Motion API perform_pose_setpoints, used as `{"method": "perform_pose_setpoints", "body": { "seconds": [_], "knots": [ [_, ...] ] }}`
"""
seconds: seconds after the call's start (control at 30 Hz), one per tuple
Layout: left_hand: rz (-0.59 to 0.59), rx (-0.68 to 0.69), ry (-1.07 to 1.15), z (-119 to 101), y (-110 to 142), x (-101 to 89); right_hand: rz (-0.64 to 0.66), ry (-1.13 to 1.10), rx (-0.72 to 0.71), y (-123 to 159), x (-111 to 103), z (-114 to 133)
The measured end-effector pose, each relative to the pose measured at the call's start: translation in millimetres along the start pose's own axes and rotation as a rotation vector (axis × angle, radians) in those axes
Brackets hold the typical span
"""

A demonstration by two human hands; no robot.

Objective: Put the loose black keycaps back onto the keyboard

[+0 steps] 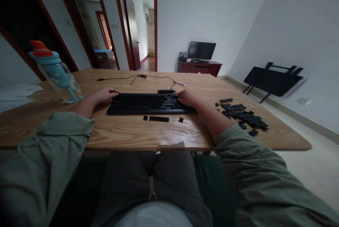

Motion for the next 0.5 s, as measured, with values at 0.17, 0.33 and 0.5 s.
{"method": "perform_pose_setpoints", "body": {
  "seconds": [0.17,0.33,0.5],
  "knots": [
    [-0.01,0.013,0.031,-4.0,2.0,-3.6,-0.295,-0.181,-0.045,13.7,-48.1,1.0],
    [-0.024,-0.029,0.082,-4.0,4.1,-5.2,-0.509,-0.253,-0.119,50.6,-115.6,0.8],
    [-0.013,-0.027,0.088,-2.8,2.0,-3.1,-0.318,-0.182,0.12,108.7,-161.3,-42.8]
  ]
}}
Point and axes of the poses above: each hand's wrist, its own y-axis away from the middle knuckle, its own x-axis out of the palm, z = x × y, the point moved 8 cm from there along -y, towards the middle knuckle, and after that the axes turned 13 degrees about -y, right-handed, at the moved point
